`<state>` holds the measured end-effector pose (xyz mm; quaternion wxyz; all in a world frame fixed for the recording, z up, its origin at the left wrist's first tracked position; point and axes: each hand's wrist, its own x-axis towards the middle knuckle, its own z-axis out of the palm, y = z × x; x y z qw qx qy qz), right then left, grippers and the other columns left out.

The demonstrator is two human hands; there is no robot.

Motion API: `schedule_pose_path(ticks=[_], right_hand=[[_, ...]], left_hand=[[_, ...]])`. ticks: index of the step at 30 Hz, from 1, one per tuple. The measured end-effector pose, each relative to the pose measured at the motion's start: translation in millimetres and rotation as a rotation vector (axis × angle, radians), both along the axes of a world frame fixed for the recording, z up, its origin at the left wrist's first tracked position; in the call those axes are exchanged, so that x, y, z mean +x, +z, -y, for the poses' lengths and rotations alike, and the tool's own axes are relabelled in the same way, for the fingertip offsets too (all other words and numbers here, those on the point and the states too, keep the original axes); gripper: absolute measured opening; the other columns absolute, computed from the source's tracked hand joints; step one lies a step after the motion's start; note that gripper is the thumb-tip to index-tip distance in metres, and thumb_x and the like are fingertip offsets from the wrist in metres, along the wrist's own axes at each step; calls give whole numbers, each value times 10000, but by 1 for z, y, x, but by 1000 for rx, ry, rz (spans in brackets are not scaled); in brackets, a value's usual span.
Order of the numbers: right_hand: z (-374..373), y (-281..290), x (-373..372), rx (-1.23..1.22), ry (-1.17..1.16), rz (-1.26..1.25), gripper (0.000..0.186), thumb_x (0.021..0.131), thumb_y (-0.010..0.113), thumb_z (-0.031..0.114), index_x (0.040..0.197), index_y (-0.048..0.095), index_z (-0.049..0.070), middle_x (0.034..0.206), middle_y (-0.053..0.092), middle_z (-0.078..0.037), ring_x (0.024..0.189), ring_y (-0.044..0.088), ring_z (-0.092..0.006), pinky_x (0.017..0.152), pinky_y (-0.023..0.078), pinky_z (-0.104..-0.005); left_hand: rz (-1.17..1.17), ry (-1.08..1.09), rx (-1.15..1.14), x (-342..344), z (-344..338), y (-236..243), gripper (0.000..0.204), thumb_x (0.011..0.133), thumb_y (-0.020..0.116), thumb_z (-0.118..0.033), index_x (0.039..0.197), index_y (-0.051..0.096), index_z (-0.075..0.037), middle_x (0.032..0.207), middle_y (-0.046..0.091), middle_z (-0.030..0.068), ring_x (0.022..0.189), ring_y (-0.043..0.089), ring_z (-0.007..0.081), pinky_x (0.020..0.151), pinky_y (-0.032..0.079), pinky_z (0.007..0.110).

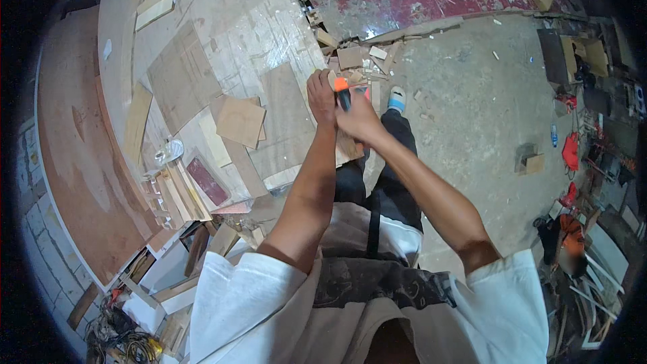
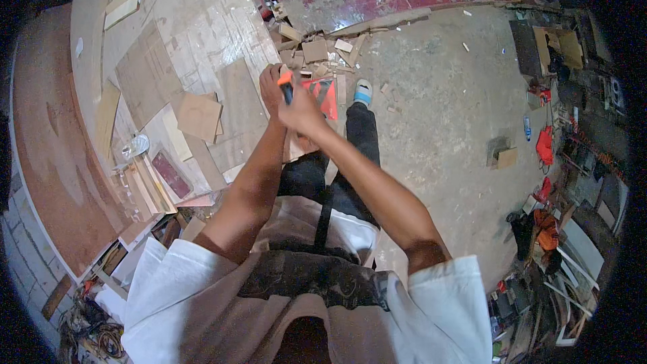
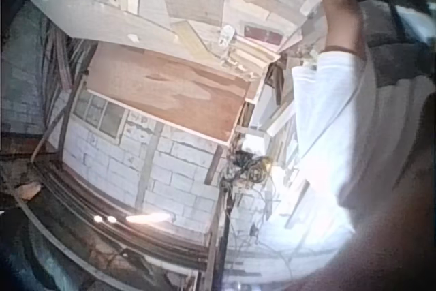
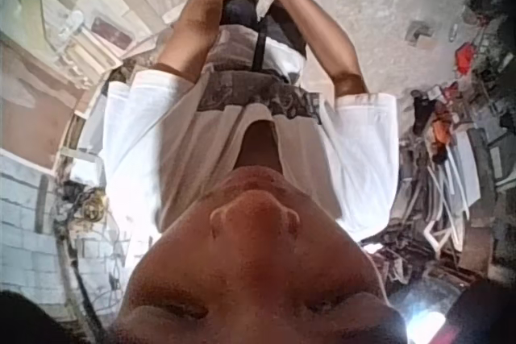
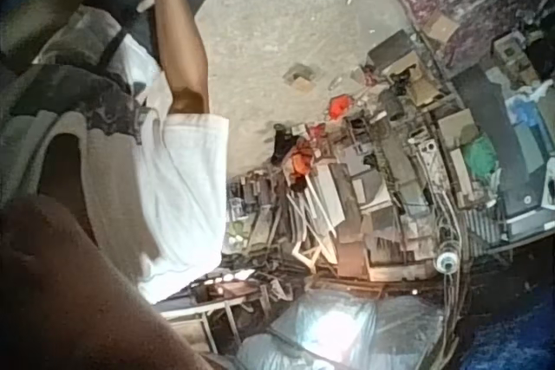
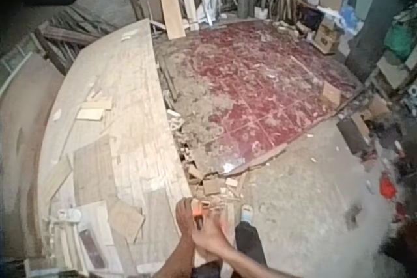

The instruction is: Sawing a piece of wood and sanding its edges.

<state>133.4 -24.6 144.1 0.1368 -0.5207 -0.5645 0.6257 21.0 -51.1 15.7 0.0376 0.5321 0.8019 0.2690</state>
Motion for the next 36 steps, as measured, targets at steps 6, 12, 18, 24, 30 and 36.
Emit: schedule_pose_path(ticks=[6, 12, 18, 24, 30, 36], right_hand=[[-21, -39, 12, -1, -62, 5, 161, 819, 556, 103, 918, 561, -23, 704, 567, -131, 677, 571, -208, 670, 472, -361], [11, 8, 5, 52, -11, 29, 363, 817, 605, 163, 1136, 552, -3, 886, 643, -261, 914, 632, -438, 758, 496, -450], [-8, -11, 3, 147, -43, 22, 222, 826, 578, 86, 1006, 555, -42, 752, 633, -184, 699, 630, -316, 663, 481, -396], [13, 84, 54, -227, -62, -62, 252, 845, 604, 113, 1048, 526, -13, 757, 531, -90, 715, 540, -199, 700, 462, -334], [62, 120, 63, -14, -75, -31, 222, 853, 627, 109, 1023, 544, -6, 760, 536, -90, 710, 508, -165, 689, 448, -306], [68, 53, 53, 97, -116, 60, 201, 824, 599, 82, 990, 585, -32, 823, 632, -238, 796, 654, -371, 718, 497, -389]], left_hand=[[45, -40, 14, 20, -21, 19, 437, 747, 544, -5, 1181, 519, -43, 1177, 509, 143, 1142, 472, 316, 1001, 389, 401], [-42, 5, 6, -4, -6, 8, 414, 771, 528, -14, 1184, 517, -45, 1167, 519, 137, 1138, 479, 311, 997, 394, 398], [30, -3, -1, 10, -17, 10, 443, 747, 507, 17, 1188, 512, -29, 1184, 511, 156, 1156, 465, 328, 1019, 375, 407], [7, -15, 21, 6, -9, 17, 525, 661, 546, 58, 1178, 511, -28, 1177, 506, 160, 1163, 455, 339, 1032, 365, 419], [16, -9, 26, 4, -9, 14, 521, 652, 547, 69, 1163, 514, -28, 1174, 509, 151, 1157, 456, 331, 1020, 372, 417], [5, -7, 19, 4, -8, 17, 518, 658, 547, 60, 1167, 517, -29, 1170, 514, 143, 1157, 461, 319, 1020, 375, 414]])
